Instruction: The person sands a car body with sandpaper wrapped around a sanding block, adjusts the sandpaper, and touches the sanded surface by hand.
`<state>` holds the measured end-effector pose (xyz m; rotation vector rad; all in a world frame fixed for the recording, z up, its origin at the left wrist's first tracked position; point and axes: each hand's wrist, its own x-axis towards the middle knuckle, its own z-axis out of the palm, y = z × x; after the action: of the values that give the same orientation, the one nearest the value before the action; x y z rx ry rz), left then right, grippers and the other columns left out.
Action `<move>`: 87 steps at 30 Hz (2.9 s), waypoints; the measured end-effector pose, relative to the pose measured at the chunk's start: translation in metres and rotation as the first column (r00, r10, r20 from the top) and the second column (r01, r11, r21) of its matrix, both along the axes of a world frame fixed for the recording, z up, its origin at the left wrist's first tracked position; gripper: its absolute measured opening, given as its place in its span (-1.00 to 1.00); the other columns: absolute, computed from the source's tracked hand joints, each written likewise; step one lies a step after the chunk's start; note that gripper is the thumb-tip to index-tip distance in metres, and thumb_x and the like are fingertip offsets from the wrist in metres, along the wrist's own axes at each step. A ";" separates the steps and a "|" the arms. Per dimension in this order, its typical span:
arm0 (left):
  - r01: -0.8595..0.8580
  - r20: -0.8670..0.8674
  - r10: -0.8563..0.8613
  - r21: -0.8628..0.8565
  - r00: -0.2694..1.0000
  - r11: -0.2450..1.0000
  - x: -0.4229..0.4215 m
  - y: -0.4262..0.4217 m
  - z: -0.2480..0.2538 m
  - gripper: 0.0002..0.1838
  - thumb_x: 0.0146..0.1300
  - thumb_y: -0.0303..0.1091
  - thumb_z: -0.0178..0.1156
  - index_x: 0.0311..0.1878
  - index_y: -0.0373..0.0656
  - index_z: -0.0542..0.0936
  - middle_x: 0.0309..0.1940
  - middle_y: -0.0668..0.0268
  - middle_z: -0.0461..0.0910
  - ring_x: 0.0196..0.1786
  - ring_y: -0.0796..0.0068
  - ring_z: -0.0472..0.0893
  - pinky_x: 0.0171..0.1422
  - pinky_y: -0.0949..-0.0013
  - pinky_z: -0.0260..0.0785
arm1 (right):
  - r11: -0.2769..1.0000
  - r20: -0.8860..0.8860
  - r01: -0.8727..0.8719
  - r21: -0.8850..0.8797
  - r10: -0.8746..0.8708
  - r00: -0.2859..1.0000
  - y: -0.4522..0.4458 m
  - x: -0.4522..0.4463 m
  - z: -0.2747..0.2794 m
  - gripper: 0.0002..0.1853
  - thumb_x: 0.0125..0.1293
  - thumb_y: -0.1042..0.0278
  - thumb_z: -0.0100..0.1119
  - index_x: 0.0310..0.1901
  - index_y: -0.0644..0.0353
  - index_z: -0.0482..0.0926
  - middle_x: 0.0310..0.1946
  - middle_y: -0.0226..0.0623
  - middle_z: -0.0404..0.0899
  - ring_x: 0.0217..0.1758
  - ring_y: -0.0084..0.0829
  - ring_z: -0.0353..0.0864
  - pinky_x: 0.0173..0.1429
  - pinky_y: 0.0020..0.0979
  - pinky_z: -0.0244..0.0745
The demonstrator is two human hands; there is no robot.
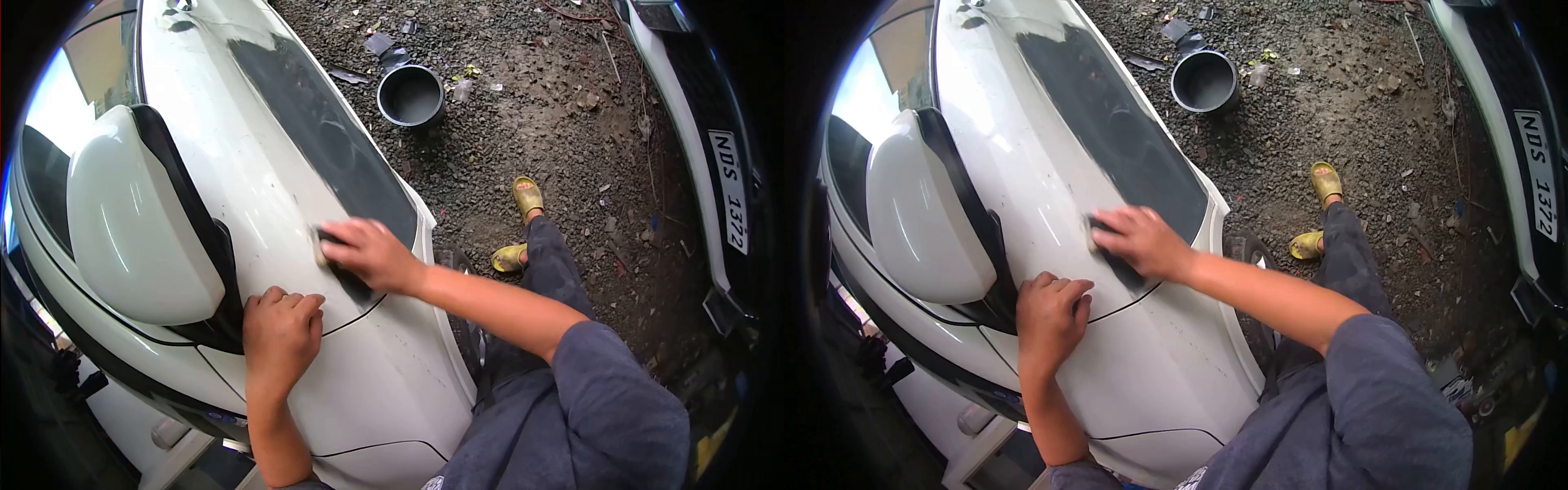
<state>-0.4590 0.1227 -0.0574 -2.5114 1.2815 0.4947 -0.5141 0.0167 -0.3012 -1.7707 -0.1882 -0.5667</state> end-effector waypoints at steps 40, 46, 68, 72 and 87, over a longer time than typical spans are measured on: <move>-0.002 -0.014 0.002 -0.028 1.000 1.000 0.003 0.001 0.001 -0.81 0.14 -0.40 0.41 -0.15 0.03 0.75 -0.34 0.41 0.75 -0.15 0.26 0.65 -0.03 0.13 0.40 | 0.990 0.011 -0.126 -0.068 0.127 0.992 0.006 -0.060 -0.003 -0.35 0.25 0.49 0.36 0.40 -0.04 0.49 0.58 -0.14 0.35 0.52 0.04 0.43 0.49 0.12 0.36; -0.006 -0.015 0.006 -0.003 1.000 1.000 0.001 0.001 0.001 -0.80 0.13 -0.43 0.42 -0.15 0.02 0.75 -0.32 0.42 0.75 -0.14 0.25 0.65 0.00 0.13 0.40 | 0.998 0.052 -0.026 -0.055 0.029 0.998 -0.015 0.040 0.009 -0.41 0.27 0.47 0.33 0.36 -0.03 0.51 0.50 -0.14 0.42 0.45 0.06 0.47 0.43 0.13 0.39; -0.008 -0.019 0.007 -0.030 1.000 1.000 0.004 0.001 0.001 -0.78 0.12 -0.43 0.42 -0.14 0.01 0.76 -0.32 0.41 0.75 -0.17 0.24 0.64 -0.03 0.13 0.39 | 0.984 0.124 -0.126 -0.126 0.142 0.982 0.003 -0.065 -0.006 -0.46 0.32 0.40 0.31 0.34 -0.14 0.53 0.54 -0.17 0.40 0.49 -0.03 0.44 0.45 0.10 0.42; 0.003 -0.005 -0.003 -0.047 1.000 0.999 0.002 0.004 -0.002 -0.81 0.14 -0.40 0.42 -0.15 0.04 0.74 -0.38 0.43 0.71 -0.15 0.27 0.64 -0.04 0.12 0.38 | 0.998 0.086 -0.024 -0.057 0.028 0.996 -0.003 -0.002 0.003 -0.47 0.27 0.43 0.30 0.30 -0.06 0.54 0.52 -0.18 0.40 0.48 0.02 0.43 0.43 0.12 0.40; 0.004 -0.013 -0.004 -0.036 1.000 0.999 0.003 0.003 -0.001 -0.80 0.13 -0.41 0.42 -0.15 0.04 0.75 -0.36 0.43 0.73 -0.16 0.27 0.65 -0.04 0.13 0.39 | 0.998 0.045 -0.040 -0.041 0.042 0.998 0.001 -0.023 -0.004 -0.45 0.30 0.44 0.24 0.35 -0.05 0.50 0.56 -0.14 0.36 0.48 0.03 0.42 0.43 0.14 0.38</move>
<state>-0.4563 0.1253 -0.0581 -2.5384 1.3116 0.4928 -0.5372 0.0175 -0.3049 -1.7901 -0.2685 -0.5778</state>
